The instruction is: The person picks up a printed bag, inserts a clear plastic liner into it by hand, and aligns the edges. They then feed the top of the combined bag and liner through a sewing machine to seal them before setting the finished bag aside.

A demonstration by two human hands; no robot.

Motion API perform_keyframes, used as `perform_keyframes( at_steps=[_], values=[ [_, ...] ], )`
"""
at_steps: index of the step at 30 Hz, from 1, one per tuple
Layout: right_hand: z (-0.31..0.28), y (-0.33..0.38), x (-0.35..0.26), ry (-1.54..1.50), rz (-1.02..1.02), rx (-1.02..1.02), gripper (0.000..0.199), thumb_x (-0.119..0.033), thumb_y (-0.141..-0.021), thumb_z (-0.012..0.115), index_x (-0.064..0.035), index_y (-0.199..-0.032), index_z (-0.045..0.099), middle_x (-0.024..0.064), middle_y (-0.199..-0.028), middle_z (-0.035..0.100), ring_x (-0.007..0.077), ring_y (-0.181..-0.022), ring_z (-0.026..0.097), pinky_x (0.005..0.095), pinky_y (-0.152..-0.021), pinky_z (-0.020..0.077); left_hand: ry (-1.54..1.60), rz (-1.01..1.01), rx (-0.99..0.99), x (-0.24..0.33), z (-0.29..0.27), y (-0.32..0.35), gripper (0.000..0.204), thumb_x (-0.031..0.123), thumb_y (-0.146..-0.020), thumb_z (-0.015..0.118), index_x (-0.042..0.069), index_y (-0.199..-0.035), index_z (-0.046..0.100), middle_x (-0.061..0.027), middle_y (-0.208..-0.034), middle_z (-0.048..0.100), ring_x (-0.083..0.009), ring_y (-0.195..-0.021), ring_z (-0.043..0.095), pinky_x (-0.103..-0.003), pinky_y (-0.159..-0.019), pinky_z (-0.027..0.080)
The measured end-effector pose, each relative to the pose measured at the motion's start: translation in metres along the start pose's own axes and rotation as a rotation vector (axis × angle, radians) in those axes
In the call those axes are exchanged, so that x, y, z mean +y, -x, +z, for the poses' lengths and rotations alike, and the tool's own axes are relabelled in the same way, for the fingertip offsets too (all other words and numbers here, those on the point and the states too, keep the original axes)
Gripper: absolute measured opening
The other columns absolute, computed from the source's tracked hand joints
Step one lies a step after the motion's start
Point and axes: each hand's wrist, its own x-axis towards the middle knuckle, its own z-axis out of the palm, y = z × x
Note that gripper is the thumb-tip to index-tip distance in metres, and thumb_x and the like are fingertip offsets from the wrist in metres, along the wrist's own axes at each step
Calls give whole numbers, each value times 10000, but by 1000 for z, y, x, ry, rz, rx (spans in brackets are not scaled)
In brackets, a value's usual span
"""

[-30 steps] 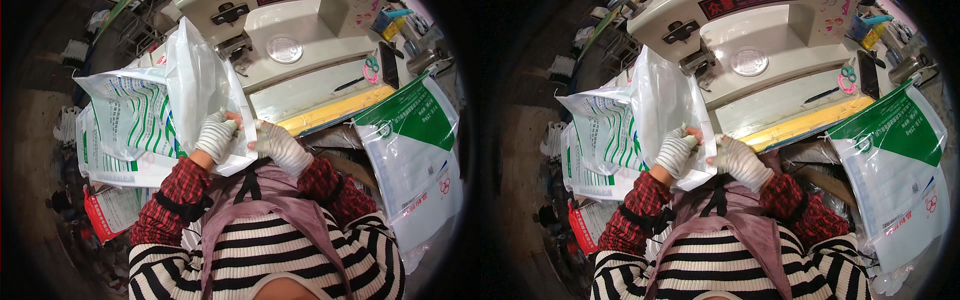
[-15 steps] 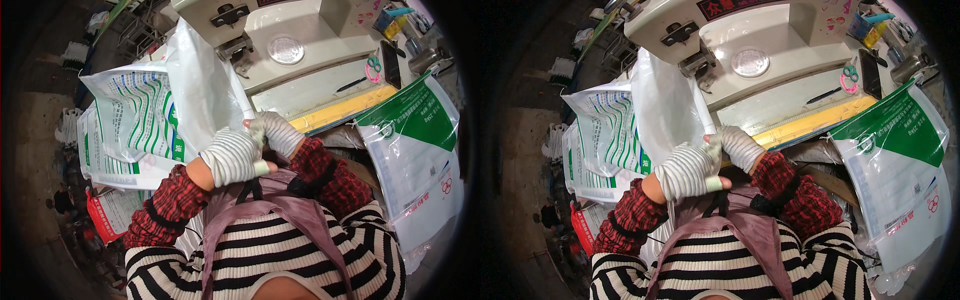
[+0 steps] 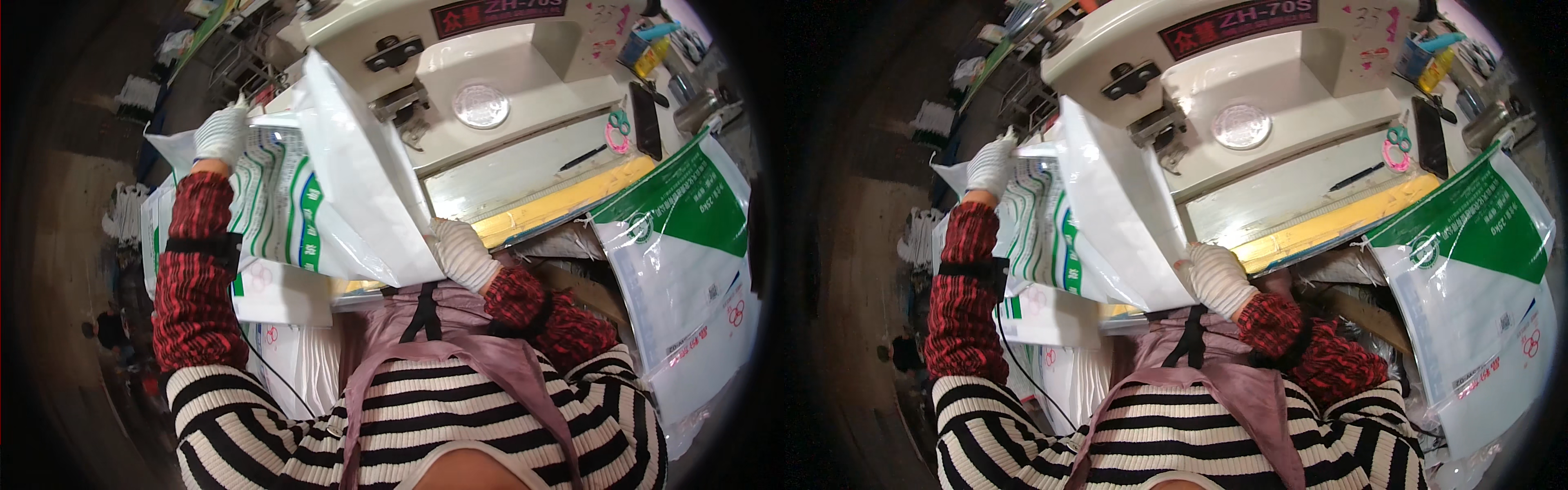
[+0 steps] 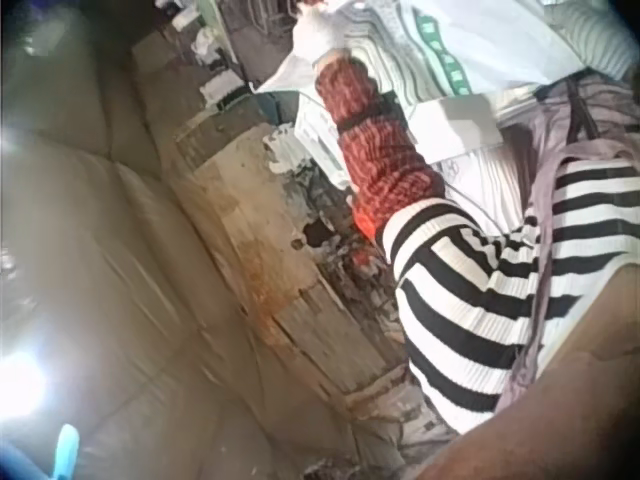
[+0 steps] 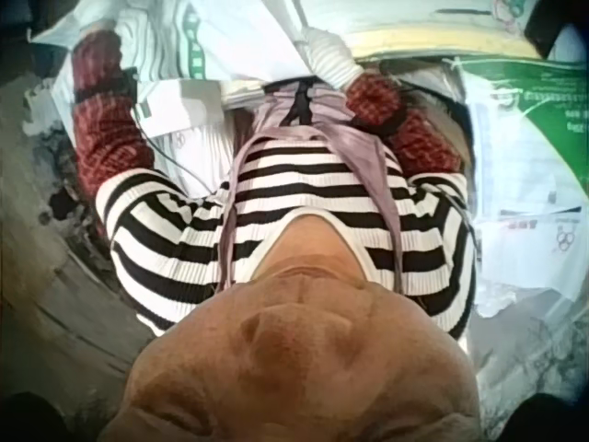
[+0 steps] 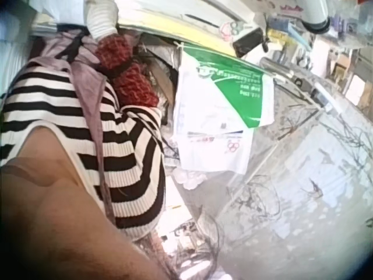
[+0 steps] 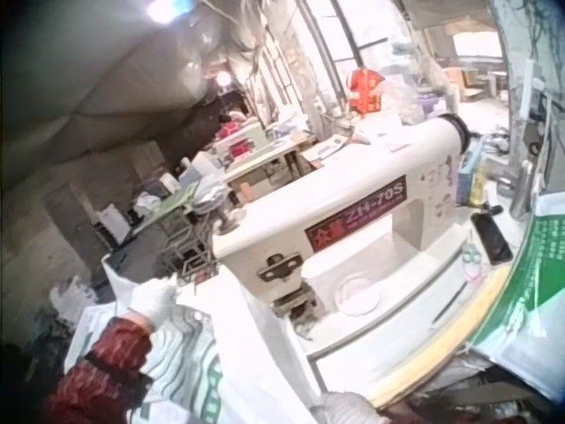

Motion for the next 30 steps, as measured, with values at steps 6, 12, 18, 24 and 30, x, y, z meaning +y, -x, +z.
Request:
perform_keyframes(
  at_steps=[6,12,18,24,30],
  values=[
    [-26,-46,-9,-130,239,-179,356,-298,-832,596,0,-1025,633,203,-838,666,327,-753,657,391,-711,522,188,211,880,-22,-49,63,249,-22,-836,500,1,-1054,617,-177,-983,649,-328,-961,612,-407,-817,488],
    [-30,-79,-20,-682,446,-257,301,-198,-828,620,22,-1033,620,117,-712,655,152,-488,602,285,-432,470,148,96,1132,0,-38,173,239,-18,-904,460,2,-1055,644,-146,-1047,655,-298,-1031,597,-380,-950,454],
    [-9,-82,-66,-871,449,-316,223,-152,-843,608,16,-988,586,114,-745,677,157,-528,606,293,-439,458,500,-228,778,6,88,222,301,-23,-739,574,3,-1035,622,-122,-1039,662,-316,-1022,589,-384,-886,474],
    [10,-90,-48,-515,122,-26,306,-242,-798,668,-44,-1019,592,140,-827,661,267,-723,640,350,-657,506,148,-202,737,12,125,230,231,-36,-773,525,21,-973,623,-104,-1036,669,-273,-1071,585,-414,-905,425],
    [5,-36,-104,154,-644,289,367,-229,-764,729,-46,-1058,607,140,-827,636,288,-797,620,369,-704,514,278,-270,720,26,123,228,297,47,-740,577,33,-1035,609,-67,-1085,664,-244,-1097,574,-442,-908,378]
  ],
)
